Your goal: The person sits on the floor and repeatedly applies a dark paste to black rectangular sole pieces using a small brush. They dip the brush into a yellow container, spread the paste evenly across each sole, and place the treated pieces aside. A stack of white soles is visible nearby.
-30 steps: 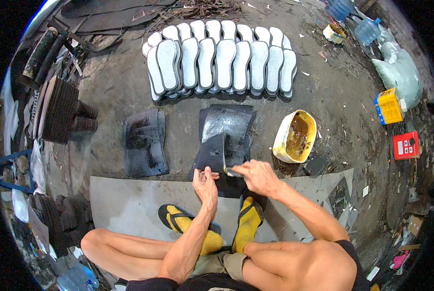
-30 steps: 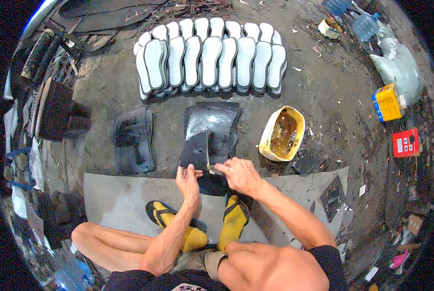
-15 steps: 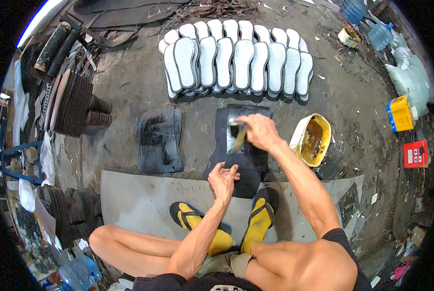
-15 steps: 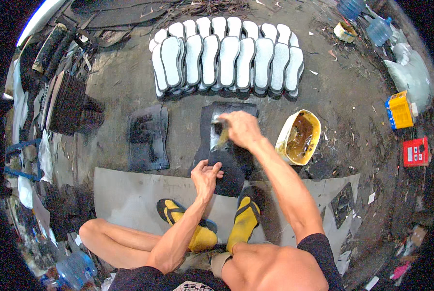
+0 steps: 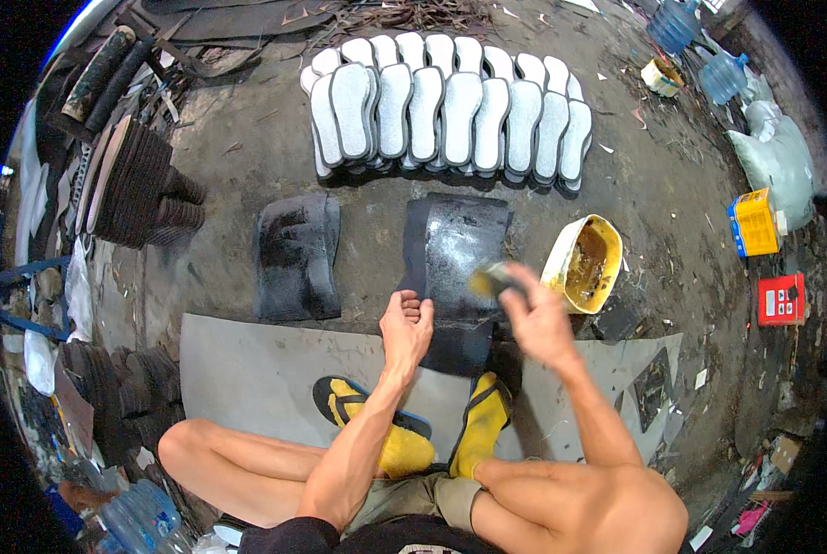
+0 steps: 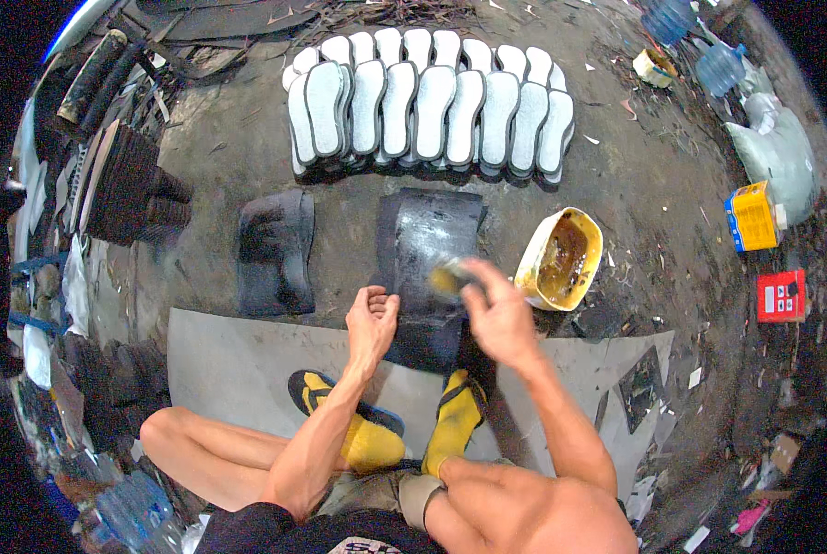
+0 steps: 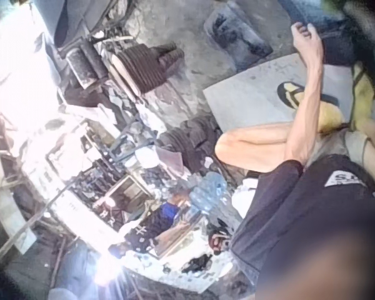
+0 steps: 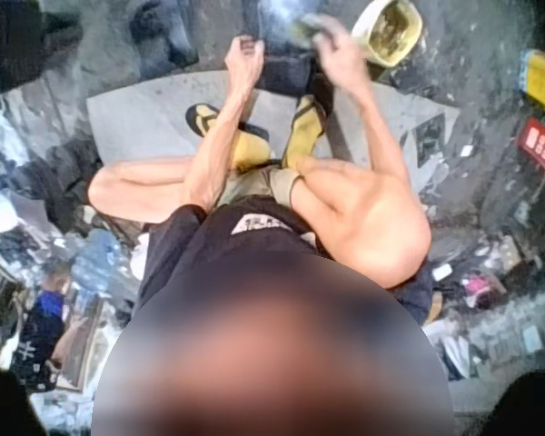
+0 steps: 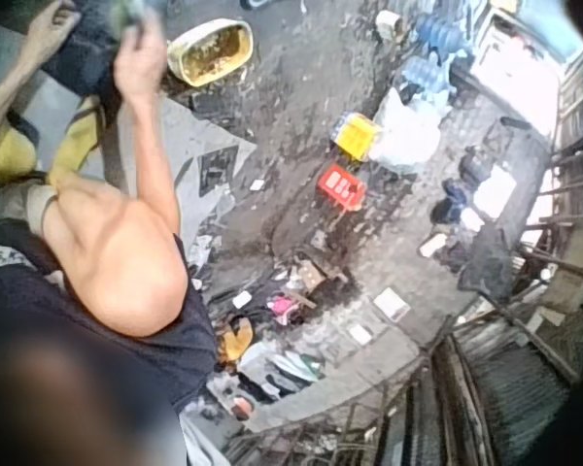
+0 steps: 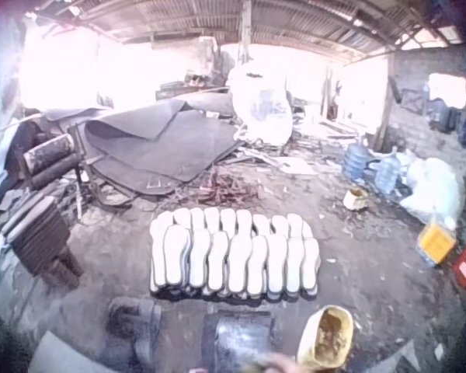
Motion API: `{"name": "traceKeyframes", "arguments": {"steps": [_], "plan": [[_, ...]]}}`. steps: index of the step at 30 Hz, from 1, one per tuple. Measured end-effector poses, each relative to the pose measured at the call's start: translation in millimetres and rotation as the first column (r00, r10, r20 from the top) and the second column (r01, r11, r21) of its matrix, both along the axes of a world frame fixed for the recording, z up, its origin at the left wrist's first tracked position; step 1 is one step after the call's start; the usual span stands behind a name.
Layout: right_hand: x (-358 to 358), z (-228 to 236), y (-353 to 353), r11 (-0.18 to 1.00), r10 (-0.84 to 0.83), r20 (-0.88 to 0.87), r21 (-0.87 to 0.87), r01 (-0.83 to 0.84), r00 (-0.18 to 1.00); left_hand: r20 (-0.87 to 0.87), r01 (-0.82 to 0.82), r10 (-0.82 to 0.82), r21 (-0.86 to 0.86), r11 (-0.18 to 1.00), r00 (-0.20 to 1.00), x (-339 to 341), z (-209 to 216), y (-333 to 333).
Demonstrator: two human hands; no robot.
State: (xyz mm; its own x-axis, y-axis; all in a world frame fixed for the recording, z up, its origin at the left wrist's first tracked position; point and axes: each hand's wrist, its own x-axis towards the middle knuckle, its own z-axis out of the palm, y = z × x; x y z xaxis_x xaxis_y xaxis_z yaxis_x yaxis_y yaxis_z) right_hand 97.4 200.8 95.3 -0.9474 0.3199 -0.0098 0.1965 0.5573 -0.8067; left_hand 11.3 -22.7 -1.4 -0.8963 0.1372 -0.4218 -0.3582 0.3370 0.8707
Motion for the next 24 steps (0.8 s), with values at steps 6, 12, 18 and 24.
{"name": "traceKeyframes", "arguments": {"steps": [6,12,18,24], "plan": [[35.8,24.4,63.1,0.69,-0.305,0.071,0.704,0.169,0.95,-0.276,0.041,-0.152,-0.368,0.929,0.949,16.6,-3.9,33.7],[59.1,80.7,23.1,0.892,-0.273,0.296,0.435,0.125,0.916,-0.497,0.014,-0.089,-0.153,0.988,0.863,-29.2,-13.3,22.3],[-15.1,40.3,-9.9,0.913,0.188,-0.03,0.375,-0.163,0.982,-0.359,0.087,-0.128,-0.128,0.988,0.924,-57.6,-24.8,5.4],[17.8,-63.0,-38.2,0.664,0.486,0.223,0.535,-0.523,0.845,-0.343,0.12,-0.164,-0.146,0.982,0.925,-63.4,-11.3,10.1]]}}
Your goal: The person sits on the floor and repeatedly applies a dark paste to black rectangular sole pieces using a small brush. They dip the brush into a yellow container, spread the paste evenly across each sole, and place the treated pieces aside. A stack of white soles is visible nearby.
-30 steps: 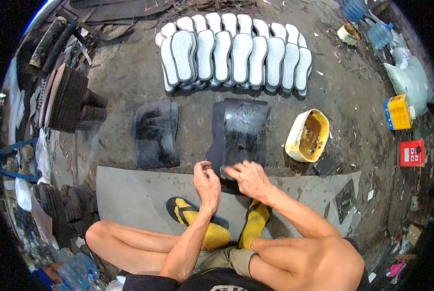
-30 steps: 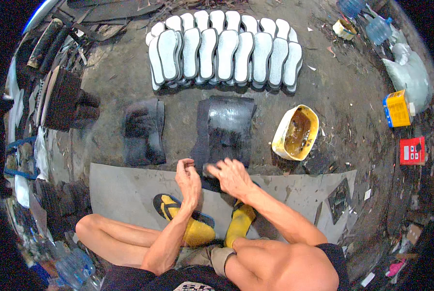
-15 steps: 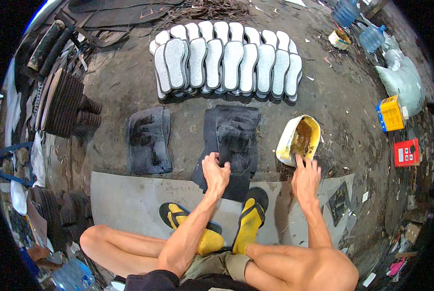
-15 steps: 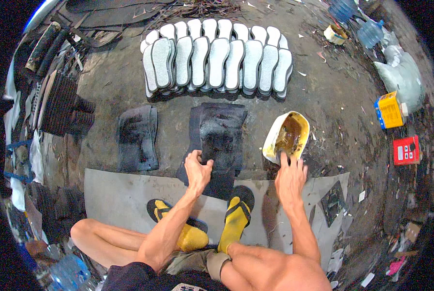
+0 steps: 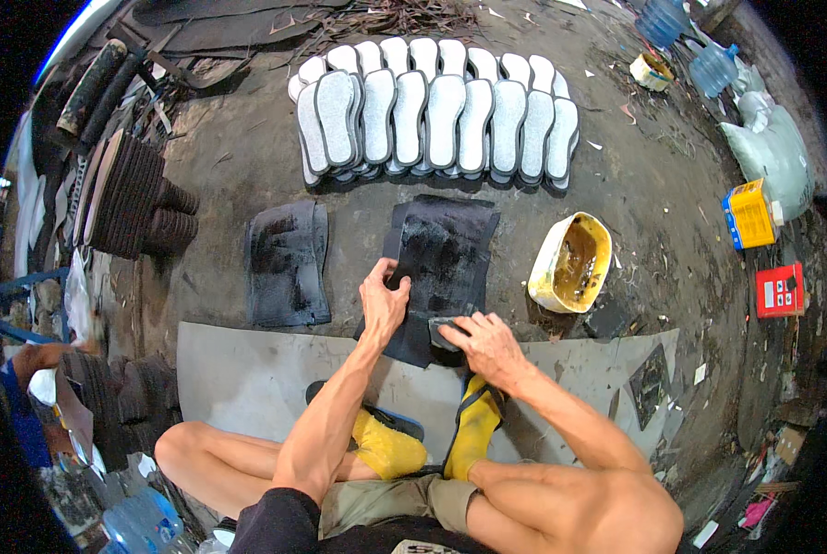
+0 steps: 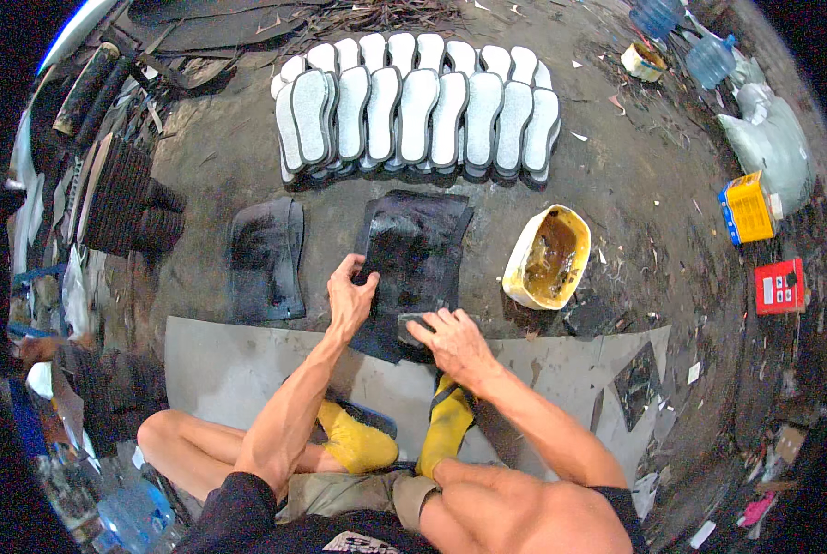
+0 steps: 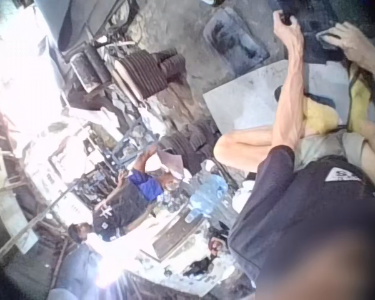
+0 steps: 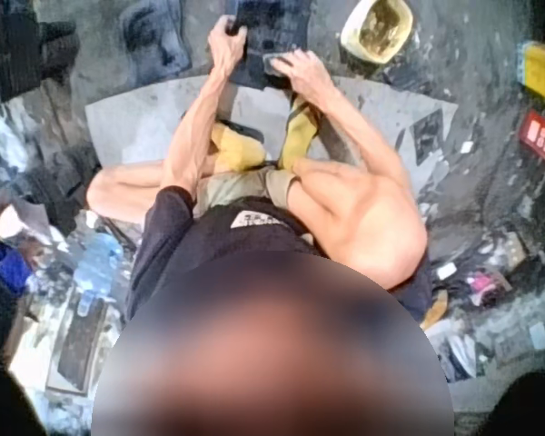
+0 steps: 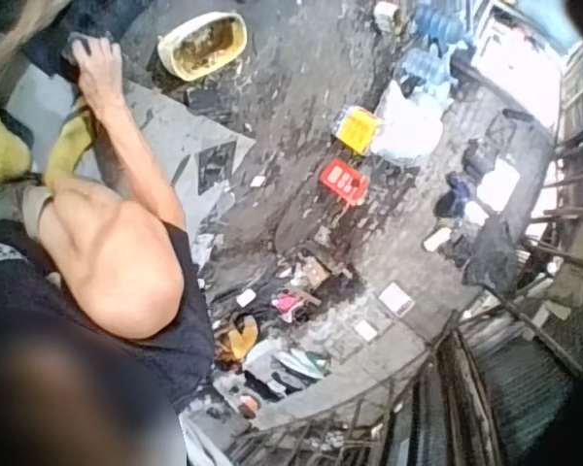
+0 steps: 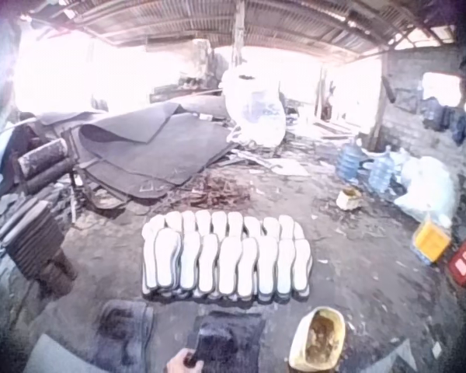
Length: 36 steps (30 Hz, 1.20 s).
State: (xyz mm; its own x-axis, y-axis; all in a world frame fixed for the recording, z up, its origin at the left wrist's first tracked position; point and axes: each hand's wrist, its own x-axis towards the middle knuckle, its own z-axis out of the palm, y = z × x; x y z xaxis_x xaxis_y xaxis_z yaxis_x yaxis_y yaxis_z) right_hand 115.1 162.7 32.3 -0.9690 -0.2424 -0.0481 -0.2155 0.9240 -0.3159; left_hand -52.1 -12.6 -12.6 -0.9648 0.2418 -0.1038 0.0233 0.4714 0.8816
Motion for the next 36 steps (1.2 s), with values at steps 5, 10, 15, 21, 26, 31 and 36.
{"name": "traceKeyframes", "arguments": {"steps": [5,10,15,21,26,31,36], "plan": [[14.1,3.3,11.0,0.999,0.045,-0.031,0.0,-0.045,0.999,-0.09,0.14,-0.128,0.145,0.98,0.988,-9.3,67.1,16.8],[-0.6,17.8,3.9,0.999,-0.035,0.121,-0.03,0.039,0.992,-0.222,-0.021,0.085,0.275,0.961,0.971,-33.6,127.5,-44.6],[-3.5,41.1,-3.4,0.973,-0.163,0.065,-0.157,0.172,0.984,0.118,-0.372,0.358,0.444,0.816,0.926,-70.0,75.8,-176.5],[-1.2,79.7,16.6,0.858,-0.357,0.062,-0.373,0.353,0.932,-0.358,-0.669,0.565,-0.391,0.632,0.743,-59.7,-14.0,-223.6],[-0.9,48.8,44.6,-0.389,-0.458,0.695,-0.717,0.579,0.554,-0.269,-0.067,0.042,-0.084,0.994,0.962,-9.8,-21.8,-128.7],[-8.9,-9.3,12.6,-0.547,-0.358,0.806,-0.59,0.593,0.471,-0.03,-0.024,0.014,-0.363,0.931,0.999,46.0,-18.0,-50.2],[-47.7,-27.9,-13.8,-0.211,-0.515,0.623,-0.758,0.617,0.59,0.19,-0.038,0.1,-0.306,0.951,0.977,55.5,-6.3,-11.2]]}}
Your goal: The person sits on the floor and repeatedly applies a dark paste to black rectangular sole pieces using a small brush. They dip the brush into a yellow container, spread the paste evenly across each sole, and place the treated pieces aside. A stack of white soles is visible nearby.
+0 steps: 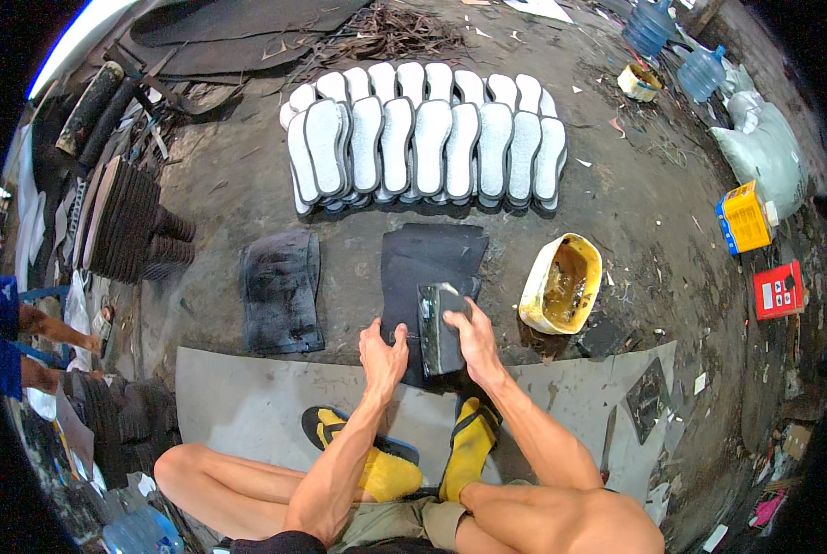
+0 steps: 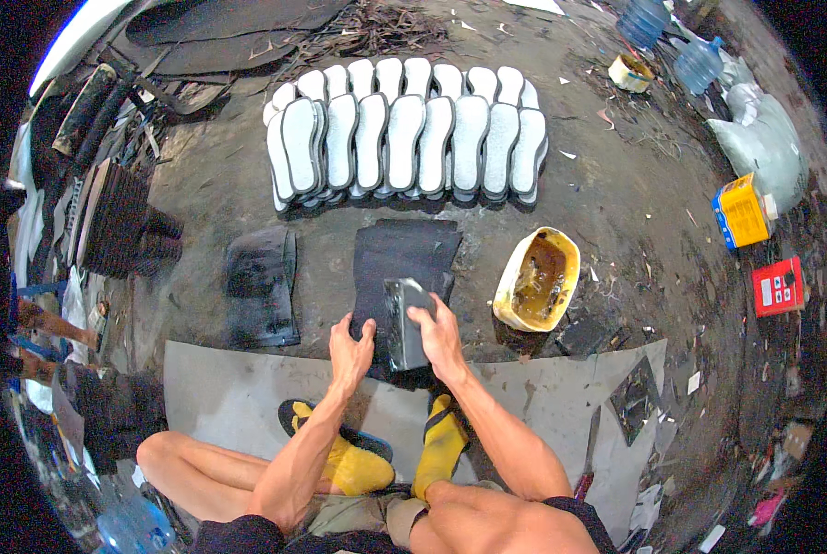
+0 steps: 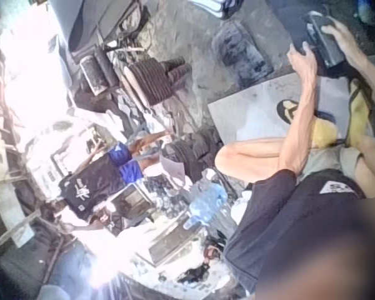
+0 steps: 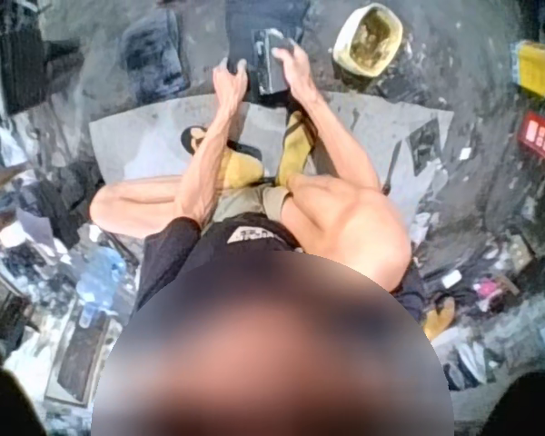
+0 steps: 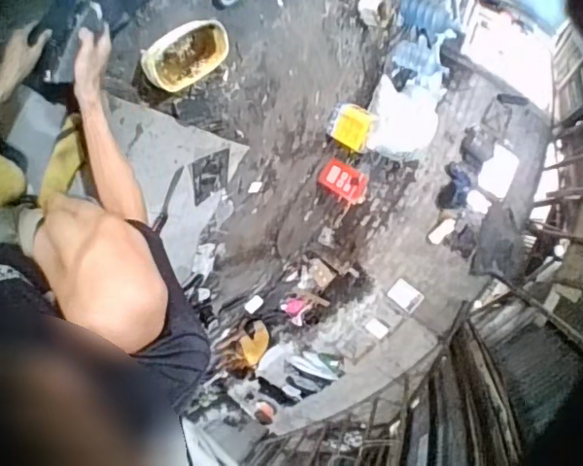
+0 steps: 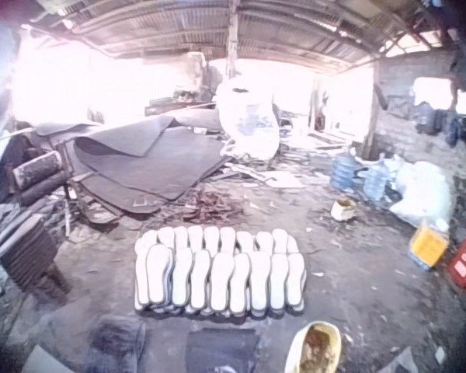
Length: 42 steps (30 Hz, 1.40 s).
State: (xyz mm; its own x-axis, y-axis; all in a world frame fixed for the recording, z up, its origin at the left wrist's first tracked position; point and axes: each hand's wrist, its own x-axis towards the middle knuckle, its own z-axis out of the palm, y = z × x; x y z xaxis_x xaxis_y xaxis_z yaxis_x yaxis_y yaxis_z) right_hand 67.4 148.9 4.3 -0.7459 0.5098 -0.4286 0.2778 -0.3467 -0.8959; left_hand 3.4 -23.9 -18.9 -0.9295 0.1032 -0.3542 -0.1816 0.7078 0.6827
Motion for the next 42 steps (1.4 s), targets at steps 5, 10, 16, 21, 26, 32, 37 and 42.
{"name": "traceKeyframes", "arguments": {"steps": [5,10,16,21,26,32,37,42], "plan": [[-62.1,-2.6,54.9,1.0,0.002,-0.15,0.002,-0.002,0.989,-0.007,-0.039,0.04,0.095,0.995,0.999,-27.5,2.4,24.6],[-64.3,30.7,80.3,0.977,-0.014,-0.066,0.211,0.027,0.998,-0.068,-0.036,0.044,0.112,0.993,0.997,-30.7,-12.5,17.9],[26.3,122.6,162.2,0.544,-0.158,-0.027,0.832,0.11,0.987,-0.392,0.153,-0.119,0.058,0.986,0.912,-30.9,-17.6,10.7],[41.0,89.0,209.3,0.339,-0.327,0.43,0.884,-0.32,0.841,-0.385,0.151,-0.15,-0.028,0.988,0.91,-36.2,6.0,21.6],[21.6,33.6,213.6,0.286,-0.365,0.417,0.901,-0.326,0.832,-0.145,0.038,-0.011,0.184,0.982,0.989,-42.6,18.2,27.1],[82.4,81.9,258.0,0.859,-0.446,-0.07,0.247,0.449,0.892,-0.072,0.052,-0.032,0.293,0.955,0.997,-41.8,-2.9,20.1],[121.1,96.8,151.7,0.762,-0.379,0.508,0.646,-0.051,0.774,0.01,0.024,-0.03,0.386,0.922,1.0,-39.2,-12.7,16.1],[71.9,182.6,67.2,0.92,0.083,-0.021,0.386,-0.069,0.996,-0.052,0.017,-0.001,0.306,0.952,0.999,-29.5,-9.9,18.1]]}}
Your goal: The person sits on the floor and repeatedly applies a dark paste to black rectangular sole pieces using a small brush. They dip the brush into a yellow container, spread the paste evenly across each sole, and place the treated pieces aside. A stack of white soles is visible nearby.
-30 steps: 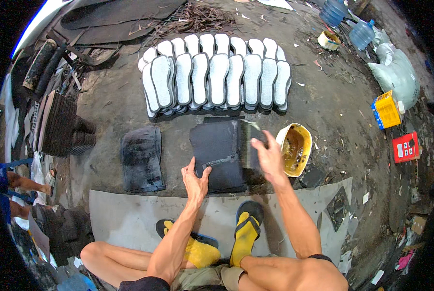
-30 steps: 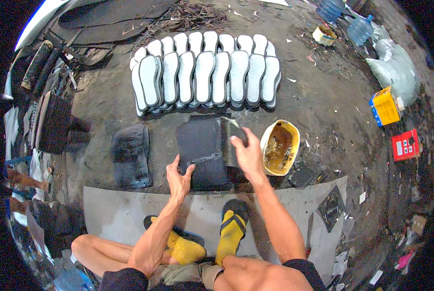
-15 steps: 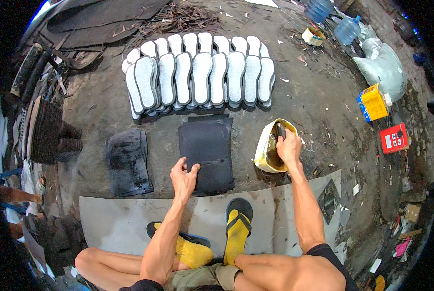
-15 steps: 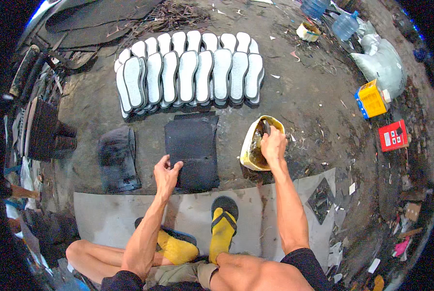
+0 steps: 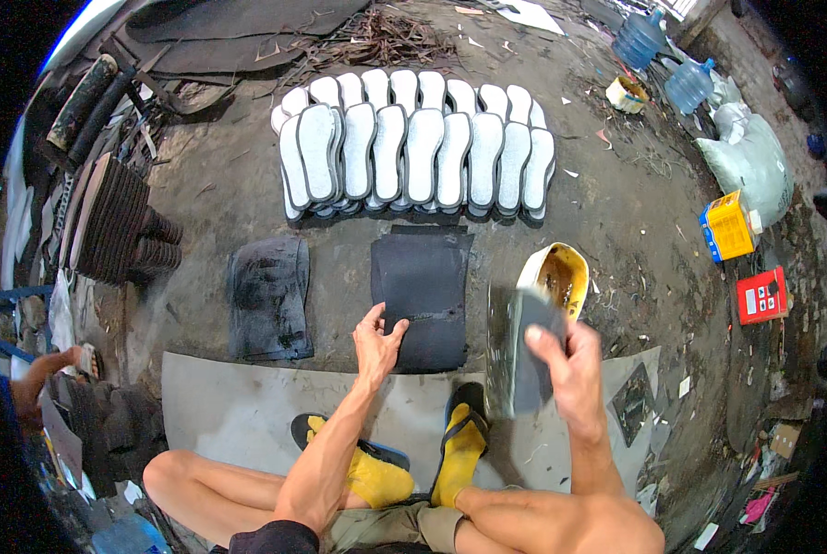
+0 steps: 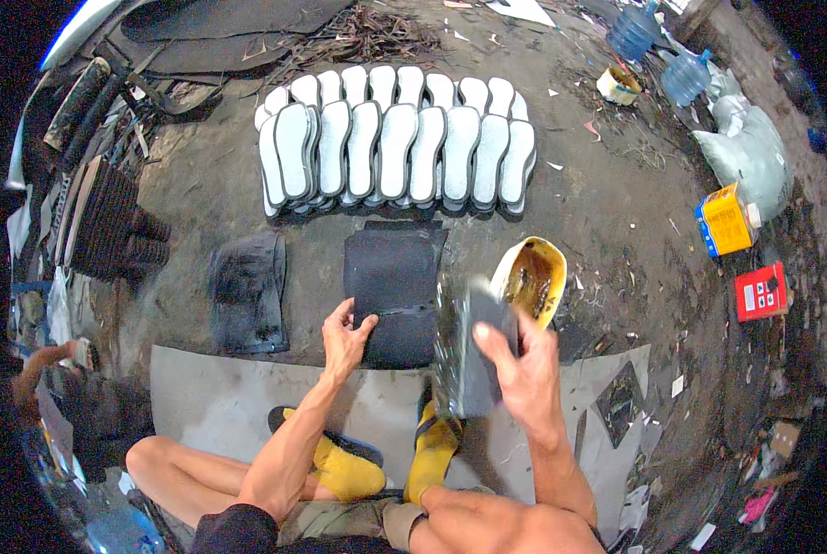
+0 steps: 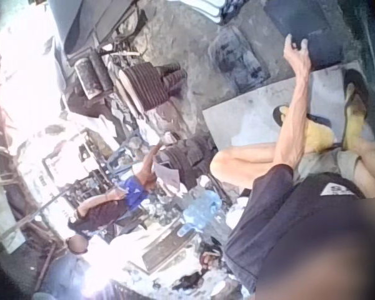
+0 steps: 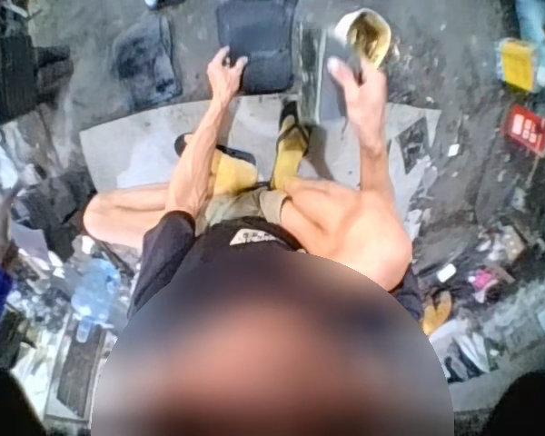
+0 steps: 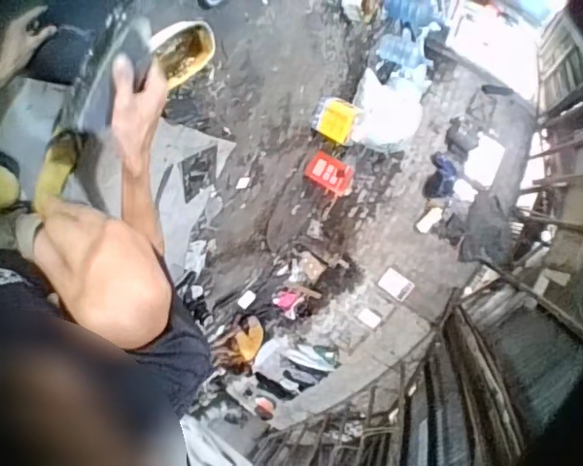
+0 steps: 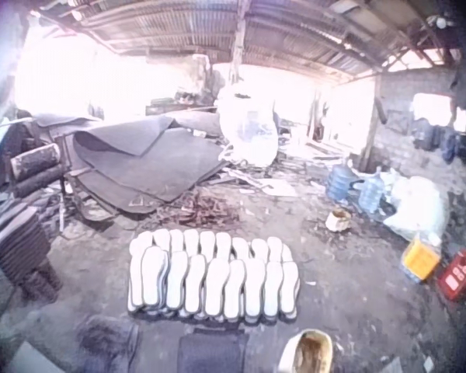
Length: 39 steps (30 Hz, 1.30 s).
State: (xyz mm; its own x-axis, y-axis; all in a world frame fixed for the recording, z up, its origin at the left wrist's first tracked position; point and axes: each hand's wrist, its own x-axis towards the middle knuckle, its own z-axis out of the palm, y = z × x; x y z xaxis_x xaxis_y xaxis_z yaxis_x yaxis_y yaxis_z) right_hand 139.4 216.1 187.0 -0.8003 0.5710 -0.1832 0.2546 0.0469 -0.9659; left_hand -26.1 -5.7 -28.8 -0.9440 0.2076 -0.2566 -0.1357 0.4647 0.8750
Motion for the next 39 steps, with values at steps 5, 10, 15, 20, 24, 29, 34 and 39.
{"name": "traceKeyframes", "arguments": {"steps": [5,10,15,20,24,29,34,39], "plan": [[-135.2,-1.7,-23.2,0.97,0.043,-0.238,0.242,0.016,0.97,0.006,-0.066,0.065,0.097,0.993,0.998,9.8,-2.6,2.0],[-154.7,-136.2,-51.4,0.812,0.024,0.225,0.564,-0.15,0.974,0.014,-0.103,0.103,0.002,0.995,0.995,11.6,-9.6,-2.3],[-156.4,-180.1,4.5,0.717,0.004,0.138,0.69,-0.099,0.99,-0.268,0.032,-0.014,0.063,0.997,0.963,10.6,-17.8,0.8],[-247.7,-180.4,-55.0,0.557,0.315,0.342,0.688,-0.464,0.885,-0.424,0.054,-0.12,-0.164,0.985,0.897,10.7,-16.6,1.2],[-251.4,-162.1,-106.5,0.24,0.671,0.422,0.654,-0.717,0.609,-0.029,0.06,-0.061,-0.047,0.997,0.998,2.6,-11.4,2.1],[-209.3,-140.4,-24.4,0.503,0.426,0.217,0.75,-0.429,0.878,0.072,-0.089,0.081,0.115,0.989,0.994,-2.0,1.0,1.6],[-201.2,-163.5,-35.9,0.367,0.455,0.269,0.812,-0.454,0.849,0.616,-0.514,0.34,0.123,0.849,0.71,43.6,26.7,-6.6],[-202.0,-161.5,-78.1,-0.118,0.839,0.5,0.553,-0.825,0.215,0.745,-0.733,0.222,0.474,0.488,0.629,83.0,13.1,9.6]]}}
